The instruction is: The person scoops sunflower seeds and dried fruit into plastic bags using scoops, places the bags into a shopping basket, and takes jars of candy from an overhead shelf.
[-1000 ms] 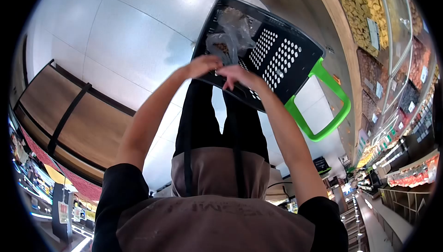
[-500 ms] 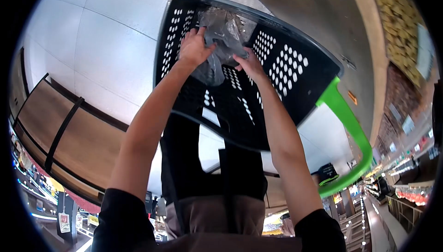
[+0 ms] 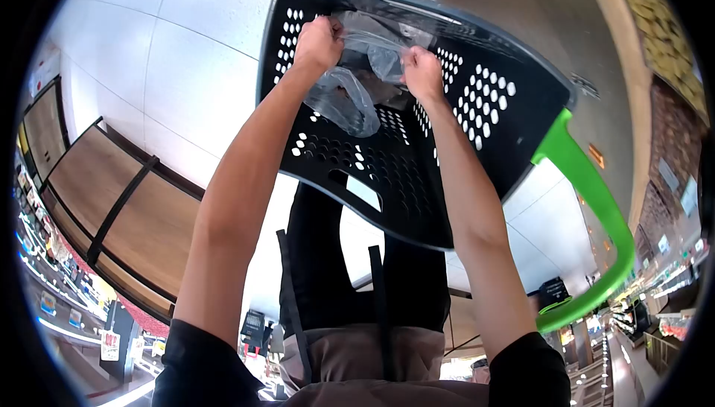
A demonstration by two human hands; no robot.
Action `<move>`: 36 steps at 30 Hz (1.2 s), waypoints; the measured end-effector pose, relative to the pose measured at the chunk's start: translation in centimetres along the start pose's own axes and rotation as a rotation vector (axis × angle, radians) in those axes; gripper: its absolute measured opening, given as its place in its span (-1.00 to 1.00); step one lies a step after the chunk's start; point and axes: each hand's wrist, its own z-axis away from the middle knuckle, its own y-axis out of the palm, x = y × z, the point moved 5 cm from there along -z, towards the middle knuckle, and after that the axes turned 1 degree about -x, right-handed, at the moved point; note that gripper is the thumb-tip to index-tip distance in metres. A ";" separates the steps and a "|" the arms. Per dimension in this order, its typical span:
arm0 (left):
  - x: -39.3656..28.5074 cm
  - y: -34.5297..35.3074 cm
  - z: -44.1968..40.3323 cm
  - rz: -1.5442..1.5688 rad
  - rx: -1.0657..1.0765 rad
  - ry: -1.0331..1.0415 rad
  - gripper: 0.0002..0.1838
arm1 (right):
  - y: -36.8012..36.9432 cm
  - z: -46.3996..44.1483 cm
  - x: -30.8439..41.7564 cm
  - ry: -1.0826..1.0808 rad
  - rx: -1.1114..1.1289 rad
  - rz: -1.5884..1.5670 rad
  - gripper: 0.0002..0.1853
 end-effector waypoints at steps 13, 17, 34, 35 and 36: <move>-24.4 -35.0 28.5 -0.072 0.152 0.199 -0.76 | -21.3 26.9 35.2 -0.484 0.252 0.237 -0.45; -26.1 -42.1 37.1 -0.023 0.050 0.220 -0.72 | -25.0 34.6 43.5 -0.647 0.107 0.249 -0.41; 4.1 -38.4 46.9 0.288 0.212 0.187 -0.17 | -7.7 52.8 49.8 -0.467 0.187 0.225 -0.55; 6.2 -38.3 47.1 -0.099 0.080 0.206 -0.03 | -6.5 53.3 50.5 -0.473 0.214 0.197 -0.54; 6.9 -38.3 47.6 -0.144 0.181 0.188 0.19 | -5.4 53.5 51.3 -0.486 0.218 0.206 -0.54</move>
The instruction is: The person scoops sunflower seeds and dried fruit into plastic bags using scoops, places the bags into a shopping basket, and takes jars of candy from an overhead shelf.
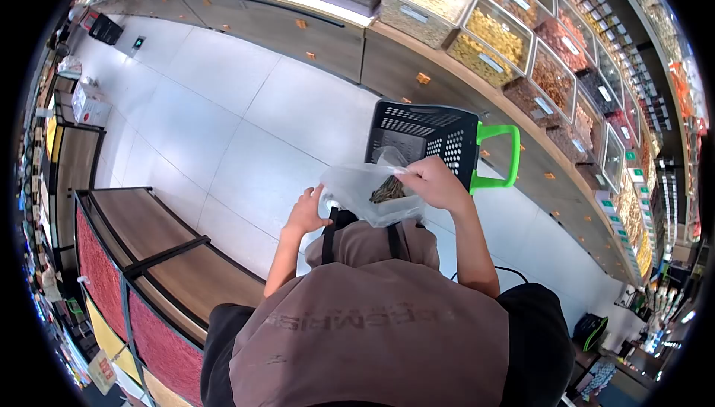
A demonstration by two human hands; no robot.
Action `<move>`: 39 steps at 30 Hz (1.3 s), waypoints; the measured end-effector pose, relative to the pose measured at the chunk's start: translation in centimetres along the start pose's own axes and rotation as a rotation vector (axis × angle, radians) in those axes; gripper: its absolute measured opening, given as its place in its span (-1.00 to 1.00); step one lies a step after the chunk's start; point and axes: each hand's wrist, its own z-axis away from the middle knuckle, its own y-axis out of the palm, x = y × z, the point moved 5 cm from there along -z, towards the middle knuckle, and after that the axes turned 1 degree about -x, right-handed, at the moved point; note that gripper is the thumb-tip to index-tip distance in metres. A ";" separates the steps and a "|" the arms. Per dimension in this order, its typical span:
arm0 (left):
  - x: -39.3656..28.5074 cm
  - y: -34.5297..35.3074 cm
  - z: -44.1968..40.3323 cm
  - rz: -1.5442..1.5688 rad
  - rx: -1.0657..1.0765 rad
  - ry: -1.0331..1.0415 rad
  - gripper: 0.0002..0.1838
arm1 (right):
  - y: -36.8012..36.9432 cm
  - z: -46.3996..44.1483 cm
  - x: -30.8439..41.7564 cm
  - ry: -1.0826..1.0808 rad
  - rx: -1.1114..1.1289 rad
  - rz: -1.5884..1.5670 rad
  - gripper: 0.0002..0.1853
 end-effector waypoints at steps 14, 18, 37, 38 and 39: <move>4.6 2.1 -1.1 0.440 -0.324 0.537 -0.46 | 10.7 -5.1 15.7 -0.459 0.422 0.205 -0.50; 6.5 2.5 -1.5 0.613 -0.548 0.350 -0.50 | 11.5 -7.3 14.6 -0.216 0.548 -0.525 -0.80; -5.1 -23.3 -2.1 0.176 -0.881 0.512 -0.85 | 10.4 -16.7 12.4 -0.360 0.401 -0.276 -0.44; -5.0 -25.2 -3.5 0.078 -0.753 0.514 -0.71 | 10.2 -18.8 12.3 -0.389 0.412 -0.262 -0.46; -5.8 -27.9 -4.6 0.055 -0.733 0.522 -0.71 | 10.4 -21.2 12.1 -0.415 0.417 -0.249 -0.47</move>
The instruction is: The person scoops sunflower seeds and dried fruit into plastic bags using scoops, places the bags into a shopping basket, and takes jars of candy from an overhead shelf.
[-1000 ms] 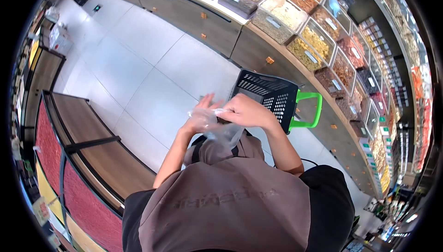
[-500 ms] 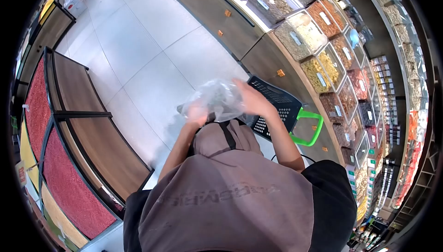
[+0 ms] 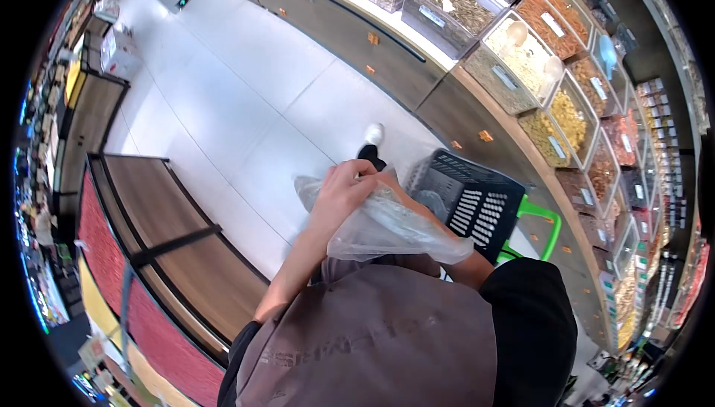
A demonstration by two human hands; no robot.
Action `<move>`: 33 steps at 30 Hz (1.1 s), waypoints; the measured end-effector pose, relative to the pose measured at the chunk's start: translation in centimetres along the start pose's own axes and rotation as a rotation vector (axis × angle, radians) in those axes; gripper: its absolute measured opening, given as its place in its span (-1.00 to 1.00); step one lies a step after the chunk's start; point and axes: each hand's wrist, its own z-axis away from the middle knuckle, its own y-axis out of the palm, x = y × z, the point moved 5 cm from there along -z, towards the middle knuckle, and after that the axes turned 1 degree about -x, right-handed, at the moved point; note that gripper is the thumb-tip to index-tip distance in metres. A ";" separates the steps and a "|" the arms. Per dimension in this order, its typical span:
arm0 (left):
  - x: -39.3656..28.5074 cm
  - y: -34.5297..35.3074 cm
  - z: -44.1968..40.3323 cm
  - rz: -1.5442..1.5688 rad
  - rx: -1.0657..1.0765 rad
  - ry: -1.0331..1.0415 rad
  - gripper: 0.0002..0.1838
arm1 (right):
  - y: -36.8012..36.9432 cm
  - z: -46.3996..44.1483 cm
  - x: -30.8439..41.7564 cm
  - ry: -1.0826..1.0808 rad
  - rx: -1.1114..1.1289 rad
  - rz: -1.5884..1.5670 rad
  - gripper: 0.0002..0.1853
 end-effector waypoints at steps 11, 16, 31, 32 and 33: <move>13.4 -1.2 -23.7 0.853 0.924 -0.381 0.15 | -18.2 -14.0 -1.6 -0.144 -0.044 0.067 -0.66; 16.0 2.0 -28.7 1.027 1.023 -0.361 0.40 | -24.2 -18.2 1.6 -0.275 0.089 0.312 -0.69; 15.4 17.3 -34.1 1.697 1.566 -0.774 0.10 | -37.0 -11.0 2.1 -0.161 -0.510 0.288 -0.79; 15.2 18.3 -34.7 1.689 1.612 -0.797 0.06 | -37.7 -9.9 2.0 -0.135 -0.596 0.255 -0.78; 15.0 19.1 -35.4 1.676 1.659 -0.822 0.03 | -38.2 -9.2 2.2 -0.139 -0.661 0.254 -0.78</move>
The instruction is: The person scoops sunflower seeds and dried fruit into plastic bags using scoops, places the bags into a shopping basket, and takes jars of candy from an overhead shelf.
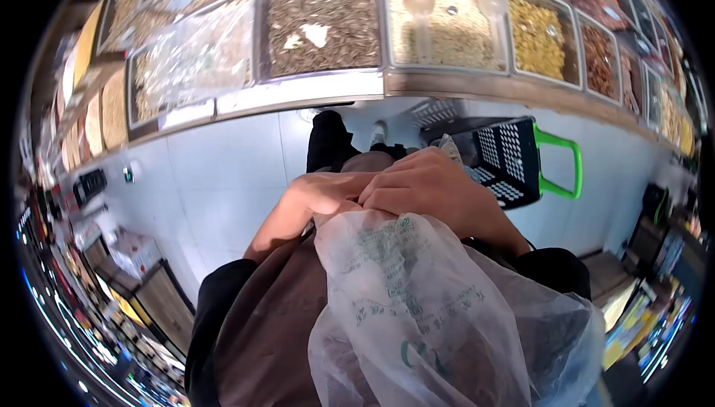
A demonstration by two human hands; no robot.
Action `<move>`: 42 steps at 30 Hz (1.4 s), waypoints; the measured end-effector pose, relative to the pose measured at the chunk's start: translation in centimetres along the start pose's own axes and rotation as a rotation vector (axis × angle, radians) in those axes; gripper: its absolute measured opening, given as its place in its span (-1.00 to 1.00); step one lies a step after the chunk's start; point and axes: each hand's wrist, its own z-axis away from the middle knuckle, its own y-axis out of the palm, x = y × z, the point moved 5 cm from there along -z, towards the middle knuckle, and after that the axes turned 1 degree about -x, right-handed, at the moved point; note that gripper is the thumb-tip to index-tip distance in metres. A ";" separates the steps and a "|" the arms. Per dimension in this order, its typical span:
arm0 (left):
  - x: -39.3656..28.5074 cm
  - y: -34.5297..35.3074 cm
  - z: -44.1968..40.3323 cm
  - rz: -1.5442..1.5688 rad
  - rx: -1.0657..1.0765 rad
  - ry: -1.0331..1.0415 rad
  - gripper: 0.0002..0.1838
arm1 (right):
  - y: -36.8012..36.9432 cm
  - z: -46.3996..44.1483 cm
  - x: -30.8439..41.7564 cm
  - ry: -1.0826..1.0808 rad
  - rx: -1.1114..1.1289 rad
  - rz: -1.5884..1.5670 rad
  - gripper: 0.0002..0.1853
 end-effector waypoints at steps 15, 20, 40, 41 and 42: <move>-13.1 -12.4 -4.9 -0.018 -0.542 0.116 -0.42 | 1.4 -6.9 -26.7 0.914 -0.601 -0.915 -0.56; -14.9 -17.9 -2.3 -0.063 -0.564 0.193 -0.69 | 4.1 -12.0 -30.5 1.139 -0.330 -1.154 -0.61; -19.0 -17.0 0.8 1.042 0.062 -0.212 -0.10 | 0.6 -6.5 -31.9 1.623 -0.454 -1.383 -0.24; -18.8 -16.7 0.9 1.238 0.092 -0.277 -0.07 | -0.1 -5.8 -31.5 1.626 -0.455 -1.392 -0.24; -19.1 -16.9 1.0 1.077 0.090 -0.224 -0.07 | -0.6 -5.9 -30.9 1.562 -0.315 -1.524 -0.19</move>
